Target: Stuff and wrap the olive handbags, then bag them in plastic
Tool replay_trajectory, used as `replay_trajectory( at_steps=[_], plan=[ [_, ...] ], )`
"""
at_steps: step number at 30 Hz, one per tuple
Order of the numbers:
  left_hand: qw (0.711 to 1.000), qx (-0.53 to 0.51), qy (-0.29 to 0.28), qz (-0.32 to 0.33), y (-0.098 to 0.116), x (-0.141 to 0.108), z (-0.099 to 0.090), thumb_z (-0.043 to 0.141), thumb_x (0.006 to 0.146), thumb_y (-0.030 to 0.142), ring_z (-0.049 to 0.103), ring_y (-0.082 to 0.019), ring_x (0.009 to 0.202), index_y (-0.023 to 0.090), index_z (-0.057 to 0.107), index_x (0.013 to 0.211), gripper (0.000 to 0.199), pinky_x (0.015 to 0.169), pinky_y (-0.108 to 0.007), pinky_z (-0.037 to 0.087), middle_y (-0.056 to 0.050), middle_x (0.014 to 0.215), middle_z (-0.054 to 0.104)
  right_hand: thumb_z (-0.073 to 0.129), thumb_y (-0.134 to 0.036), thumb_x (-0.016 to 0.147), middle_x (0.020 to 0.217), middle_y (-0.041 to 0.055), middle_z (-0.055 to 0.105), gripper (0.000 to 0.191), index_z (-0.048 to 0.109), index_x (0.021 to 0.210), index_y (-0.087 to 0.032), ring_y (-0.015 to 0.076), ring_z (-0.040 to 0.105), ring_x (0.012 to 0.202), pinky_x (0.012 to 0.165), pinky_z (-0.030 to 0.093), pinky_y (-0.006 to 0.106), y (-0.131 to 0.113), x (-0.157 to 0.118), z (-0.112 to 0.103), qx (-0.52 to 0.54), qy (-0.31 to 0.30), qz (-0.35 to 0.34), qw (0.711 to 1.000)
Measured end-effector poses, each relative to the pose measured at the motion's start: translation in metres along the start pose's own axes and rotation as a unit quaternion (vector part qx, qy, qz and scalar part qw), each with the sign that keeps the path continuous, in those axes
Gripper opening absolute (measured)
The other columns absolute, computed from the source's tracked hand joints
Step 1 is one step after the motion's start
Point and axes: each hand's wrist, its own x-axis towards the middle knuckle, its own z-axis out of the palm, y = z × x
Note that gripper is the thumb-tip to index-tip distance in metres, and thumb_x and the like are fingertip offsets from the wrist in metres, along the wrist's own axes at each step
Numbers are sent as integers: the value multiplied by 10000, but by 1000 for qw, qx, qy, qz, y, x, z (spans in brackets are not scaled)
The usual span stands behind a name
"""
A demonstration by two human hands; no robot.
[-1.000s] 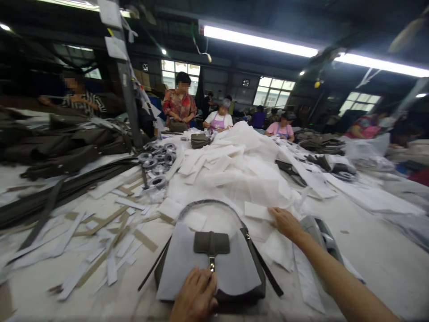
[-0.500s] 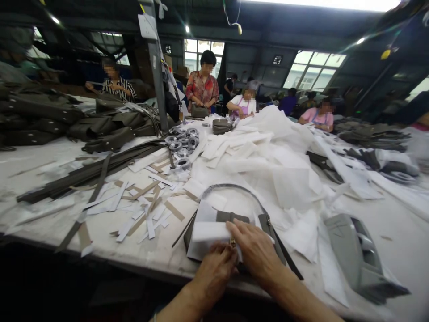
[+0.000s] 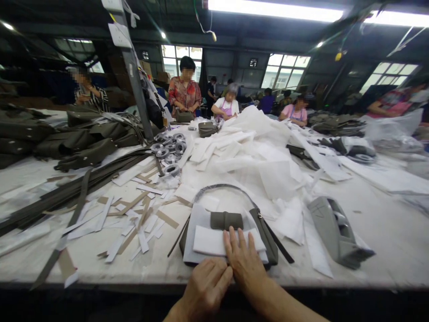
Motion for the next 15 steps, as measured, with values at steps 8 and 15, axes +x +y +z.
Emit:
replay_trajectory(
  at_steps=[8, 15],
  plan=[
    [989, 129, -62, -39, -20, -3, 19, 335, 948, 66, 626, -218, 1160, 89, 434, 1389, 453, 936, -368, 570, -148, 1285, 636, 604, -345, 892, 1415, 154, 543, 589, 469, 1431, -148, 299, 547, 1266, 1047, 448, 416, 73, 52, -78, 228, -263, -101, 932],
    [992, 107, -52, -40, -24, -9, 22, 357, 955, 82, 636, -209, 1142, 160, 514, 1329, 413, 937, -364, 575, -108, 1277, 645, 623, -515, 864, 849, 140, 758, 380, 763, 821, -164, 317, 722, 844, 727, 530, 382, 145, 72, -114, 145, -337, 9, 930]
  ],
)
